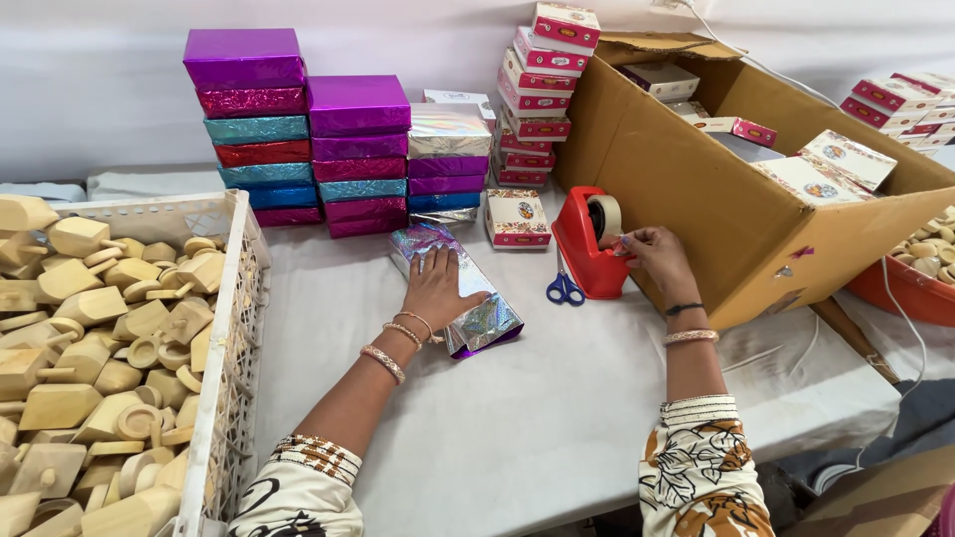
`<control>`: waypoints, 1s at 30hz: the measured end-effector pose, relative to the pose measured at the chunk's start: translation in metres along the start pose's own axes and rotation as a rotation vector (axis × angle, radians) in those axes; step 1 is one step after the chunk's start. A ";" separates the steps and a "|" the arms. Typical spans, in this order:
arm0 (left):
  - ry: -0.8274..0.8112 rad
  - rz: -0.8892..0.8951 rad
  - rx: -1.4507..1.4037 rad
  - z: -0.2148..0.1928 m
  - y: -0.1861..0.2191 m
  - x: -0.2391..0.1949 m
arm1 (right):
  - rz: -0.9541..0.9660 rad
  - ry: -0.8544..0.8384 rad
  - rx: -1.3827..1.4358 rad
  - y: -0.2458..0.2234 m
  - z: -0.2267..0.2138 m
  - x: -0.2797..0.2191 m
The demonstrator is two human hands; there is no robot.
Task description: The person wraps a small rectangular box with shiny purple foil paper. They fold the paper around the box, crease the edges, and secure the wrapping with clear tape from a red dispenser. The wrapped box is then placed on a stack of other wrapped boxes.
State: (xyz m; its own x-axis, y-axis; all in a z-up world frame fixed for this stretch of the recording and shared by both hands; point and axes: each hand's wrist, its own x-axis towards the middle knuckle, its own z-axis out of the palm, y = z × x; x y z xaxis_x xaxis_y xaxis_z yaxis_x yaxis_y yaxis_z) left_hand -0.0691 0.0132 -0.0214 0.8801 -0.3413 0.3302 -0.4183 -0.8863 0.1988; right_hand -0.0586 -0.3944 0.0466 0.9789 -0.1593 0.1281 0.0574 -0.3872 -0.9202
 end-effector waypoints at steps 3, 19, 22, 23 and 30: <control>-0.002 0.001 0.000 0.000 0.000 0.000 | -0.055 0.084 0.003 0.009 -0.003 0.004; 0.011 0.003 -0.002 0.001 0.000 0.000 | -0.023 0.168 0.311 0.053 0.014 -0.014; 0.025 0.002 -0.009 0.002 -0.001 0.000 | -0.046 0.194 0.367 0.057 0.018 -0.017; 0.020 0.000 0.002 0.002 0.000 -0.001 | -0.075 0.233 0.392 0.063 0.018 -0.016; 0.009 0.006 0.004 0.000 0.001 -0.002 | -0.003 0.256 0.539 0.090 0.017 -0.008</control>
State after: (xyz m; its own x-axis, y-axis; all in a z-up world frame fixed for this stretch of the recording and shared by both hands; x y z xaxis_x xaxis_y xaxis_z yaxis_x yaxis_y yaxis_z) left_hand -0.0715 0.0135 -0.0219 0.8757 -0.3435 0.3392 -0.4223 -0.8856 0.1932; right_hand -0.0581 -0.4121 -0.0434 0.9041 -0.3986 0.1542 0.2169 0.1171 -0.9691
